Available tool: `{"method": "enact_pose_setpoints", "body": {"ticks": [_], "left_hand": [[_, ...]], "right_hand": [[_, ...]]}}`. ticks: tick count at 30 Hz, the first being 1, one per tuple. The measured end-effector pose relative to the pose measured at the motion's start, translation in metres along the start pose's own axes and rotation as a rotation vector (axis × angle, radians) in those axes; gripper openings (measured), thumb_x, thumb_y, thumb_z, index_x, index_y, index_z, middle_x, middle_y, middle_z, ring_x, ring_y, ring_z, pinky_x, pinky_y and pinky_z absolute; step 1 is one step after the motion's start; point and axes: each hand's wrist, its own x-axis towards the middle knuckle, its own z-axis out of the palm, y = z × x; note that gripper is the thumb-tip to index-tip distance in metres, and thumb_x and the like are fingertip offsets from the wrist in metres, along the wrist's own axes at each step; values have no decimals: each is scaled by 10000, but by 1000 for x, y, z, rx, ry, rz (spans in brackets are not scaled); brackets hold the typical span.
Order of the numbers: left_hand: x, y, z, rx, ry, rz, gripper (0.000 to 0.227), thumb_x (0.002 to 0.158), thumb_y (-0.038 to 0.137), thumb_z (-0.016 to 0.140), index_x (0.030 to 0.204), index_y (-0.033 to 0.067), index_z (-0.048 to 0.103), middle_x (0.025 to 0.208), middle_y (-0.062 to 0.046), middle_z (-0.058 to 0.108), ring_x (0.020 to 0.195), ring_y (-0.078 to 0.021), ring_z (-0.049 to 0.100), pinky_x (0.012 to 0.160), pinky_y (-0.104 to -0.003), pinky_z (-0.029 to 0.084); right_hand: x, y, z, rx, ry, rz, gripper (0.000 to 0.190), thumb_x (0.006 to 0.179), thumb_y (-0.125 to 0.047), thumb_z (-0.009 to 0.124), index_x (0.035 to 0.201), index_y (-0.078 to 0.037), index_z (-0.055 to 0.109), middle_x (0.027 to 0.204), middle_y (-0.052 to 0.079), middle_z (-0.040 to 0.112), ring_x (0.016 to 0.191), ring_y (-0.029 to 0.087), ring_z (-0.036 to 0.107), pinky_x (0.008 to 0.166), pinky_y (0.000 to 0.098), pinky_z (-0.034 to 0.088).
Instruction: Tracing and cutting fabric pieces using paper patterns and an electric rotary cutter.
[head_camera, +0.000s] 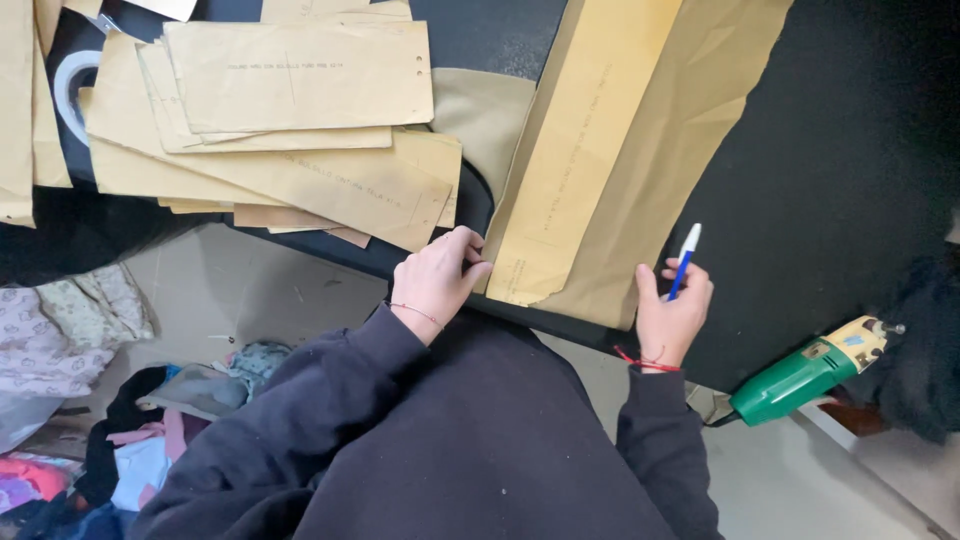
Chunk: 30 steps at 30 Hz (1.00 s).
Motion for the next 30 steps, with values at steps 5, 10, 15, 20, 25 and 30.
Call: {"method": "enact_pose_setpoints", "body": {"ticks": [5, 10, 15, 20, 25, 30], "left_hand": [[2, 7, 6, 26, -58, -34, 185, 869, 272, 744, 901, 150, 609, 795, 7, 650, 727, -236, 681, 601, -382, 529], [-4, 12, -6, -2, -18, 86, 171, 906, 268, 730, 919, 147, 611, 852, -47, 633, 730, -261, 665, 598, -382, 524], [-4, 12, -22, -141, -247, -121, 220, 901, 318, 734, 959, 131, 635, 748, -72, 683, 703, -234, 689, 639, -351, 530], [-6, 7, -25, -217, -493, -398, 230, 915, 318, 675, 991, 111, 610, 809, -54, 753, 630, -261, 733, 602, -349, 548], [-17, -3, -17, -30, -308, -231, 216, 911, 327, 688, 1005, 141, 634, 827, -27, 762, 666, -242, 736, 609, -361, 558], [-23, 17, -23, 205, -35, 47, 199, 956, 327, 687, 987, 134, 648, 896, -80, 719, 742, -275, 720, 602, -403, 553]], "right_hand": [[9, 19, -8, 205, -72, 95, 354, 857, -144, 847, 1113, -34, 629, 825, -19, 637, 700, 42, 549, 602, 210, 424], [-7, 28, -11, 298, -81, 112, 258, 909, -119, 838, 1048, -2, 655, 854, -41, 631, 733, 16, 549, 637, 193, 436], [-19, 8, -39, 420, -144, 222, 204, 963, -139, 761, 1050, -22, 619, 785, -52, 550, 591, 11, 436, 498, 206, 329], [-27, 9, -41, 439, -385, 323, 251, 1012, -281, 620, 1039, -57, 509, 741, -53, 552, 447, 30, 401, 390, 219, 310], [-31, 21, -31, 313, -330, 301, 229, 996, -220, 672, 1053, -45, 537, 696, -30, 524, 492, 32, 420, 424, 230, 315], [-52, -34, -19, -97, 91, -72, 177, 993, -136, 753, 1023, -10, 633, 816, 18, 612, 651, 58, 460, 599, 235, 426]]}}
